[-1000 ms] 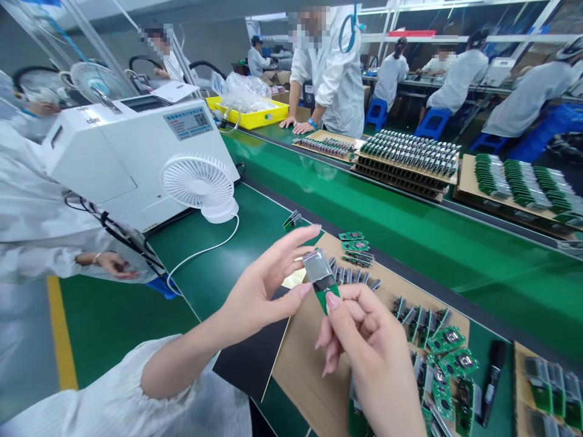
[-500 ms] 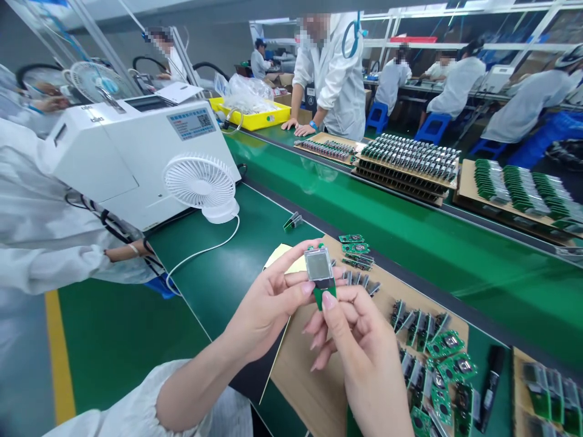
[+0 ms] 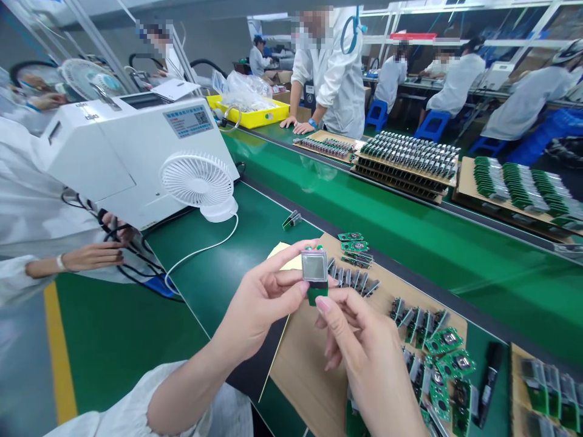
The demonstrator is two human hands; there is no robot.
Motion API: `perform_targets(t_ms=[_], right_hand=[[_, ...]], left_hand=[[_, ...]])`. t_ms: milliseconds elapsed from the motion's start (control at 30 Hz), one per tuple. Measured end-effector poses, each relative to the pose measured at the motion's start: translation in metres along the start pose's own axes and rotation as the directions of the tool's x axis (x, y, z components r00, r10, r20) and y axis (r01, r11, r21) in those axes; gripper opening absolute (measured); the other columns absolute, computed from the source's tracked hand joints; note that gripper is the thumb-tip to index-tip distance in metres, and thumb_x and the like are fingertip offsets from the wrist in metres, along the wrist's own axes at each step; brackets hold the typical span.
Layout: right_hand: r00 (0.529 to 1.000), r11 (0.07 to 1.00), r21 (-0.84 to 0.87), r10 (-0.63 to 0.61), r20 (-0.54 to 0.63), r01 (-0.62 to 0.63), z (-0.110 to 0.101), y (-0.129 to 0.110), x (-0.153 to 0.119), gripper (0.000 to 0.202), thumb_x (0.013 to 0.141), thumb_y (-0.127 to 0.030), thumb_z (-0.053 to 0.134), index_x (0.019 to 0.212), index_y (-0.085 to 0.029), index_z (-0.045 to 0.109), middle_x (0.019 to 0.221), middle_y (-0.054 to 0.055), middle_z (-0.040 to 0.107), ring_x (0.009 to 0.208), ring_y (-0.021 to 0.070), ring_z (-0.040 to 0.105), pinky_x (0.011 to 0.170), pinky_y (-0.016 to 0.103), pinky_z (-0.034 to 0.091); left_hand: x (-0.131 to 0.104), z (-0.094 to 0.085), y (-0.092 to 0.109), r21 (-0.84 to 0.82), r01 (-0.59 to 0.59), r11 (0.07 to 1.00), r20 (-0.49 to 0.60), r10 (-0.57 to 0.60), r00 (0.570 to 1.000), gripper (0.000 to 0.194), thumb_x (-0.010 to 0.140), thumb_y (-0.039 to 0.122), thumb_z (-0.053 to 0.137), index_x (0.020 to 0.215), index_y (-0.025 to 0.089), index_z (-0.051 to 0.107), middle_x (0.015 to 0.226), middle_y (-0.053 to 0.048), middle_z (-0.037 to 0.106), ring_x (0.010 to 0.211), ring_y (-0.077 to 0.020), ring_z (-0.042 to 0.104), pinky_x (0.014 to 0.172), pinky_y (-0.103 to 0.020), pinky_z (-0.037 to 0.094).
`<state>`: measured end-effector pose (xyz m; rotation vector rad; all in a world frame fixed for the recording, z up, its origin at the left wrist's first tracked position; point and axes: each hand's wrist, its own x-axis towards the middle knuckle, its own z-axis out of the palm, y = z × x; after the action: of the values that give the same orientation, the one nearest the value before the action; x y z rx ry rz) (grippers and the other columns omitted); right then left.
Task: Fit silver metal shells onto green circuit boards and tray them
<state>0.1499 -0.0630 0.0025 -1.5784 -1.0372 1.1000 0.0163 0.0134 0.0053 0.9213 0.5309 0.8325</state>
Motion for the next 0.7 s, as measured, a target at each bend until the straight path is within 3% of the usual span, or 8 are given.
perform_targets(t_ms=[100, 267, 367, 467, 700], right_hand=[[0.995, 0.993, -0.118, -0.02, -0.094, 0.009, -0.008, 0.008, 0.005, 0.04, 0.085, -0.061, 0.059, 0.075, -0.022, 0.059, 0.055, -0.003, 0.051, 0.043, 0.0091, 0.051, 0.042, 0.02, 0.048], [0.977, 0.982, -0.07, -0.184, -0.109, 0.178, -0.011, 0.008, 0.012, 0.027, 0.086, -0.049, 0.064, 0.1, -0.026, 0.06, 0.088, 0.001, 0.061, 0.053, 0.0089, 0.05, 0.048, 0.02, 0.051], [0.981, 0.982, -0.009, -0.191, -0.03, 0.191, -0.01, 0.005, 0.013, 0.02, 0.09, -0.044, 0.059, 0.098, -0.026, 0.064, 0.088, 0.001, 0.062, 0.055, 0.0071, 0.047, 0.056, 0.018, 0.051], [0.984, 0.982, 0.097, -0.17, 0.06, 0.163, -0.011, 0.005, 0.014, 0.016, 0.092, -0.041, 0.059, 0.093, -0.027, 0.066, 0.089, 0.0, 0.063, 0.06, 0.0064, 0.05, 0.055, 0.014, 0.047], [0.982, 0.984, 0.128, -0.143, 0.12, 0.127, -0.015, 0.007, 0.017, 0.015, 0.091, -0.041, 0.061, 0.088, -0.026, 0.064, 0.089, -0.003, 0.061, 0.055, 0.0039, 0.047, 0.055, 0.014, 0.047]], left_hand=[[-0.001, 0.001, 0.001, 0.004, 0.046, 0.999, -0.016, -0.046, 0.999, 0.043, 0.082, 0.011, 0.066, 0.121, 0.029, 0.064, 0.087, 0.003, 0.078, 0.076, -0.0013, 0.066, 0.073, -0.007, 0.05], [-0.001, 0.0, 0.001, 0.02, 0.114, 0.993, -0.055, -0.113, 0.992, 0.044, 0.079, 0.016, 0.071, 0.12, 0.029, 0.065, 0.082, 0.002, 0.076, 0.069, -0.0037, 0.065, 0.072, -0.014, 0.055], [-0.001, -0.002, 0.003, 0.036, 0.171, 0.985, -0.032, -0.17, 0.985, 0.047, 0.078, 0.017, 0.072, 0.123, 0.03, 0.064, 0.079, 0.003, 0.075, 0.066, -0.0045, 0.066, 0.071, -0.016, 0.056], [-0.001, -0.006, 0.005, 0.042, 0.219, 0.975, 0.01, -0.22, 0.975, 0.05, 0.078, 0.018, 0.073, 0.125, 0.031, 0.062, 0.076, 0.002, 0.076, 0.065, -0.007, 0.069, 0.071, -0.018, 0.058], [0.001, -0.014, 0.011, 0.095, 0.293, 0.951, 0.037, -0.298, 0.954, 0.051, 0.078, 0.016, 0.071, 0.126, 0.033, 0.061, 0.07, 0.006, 0.075, 0.06, -0.0066, 0.07, 0.07, -0.018, 0.057]])
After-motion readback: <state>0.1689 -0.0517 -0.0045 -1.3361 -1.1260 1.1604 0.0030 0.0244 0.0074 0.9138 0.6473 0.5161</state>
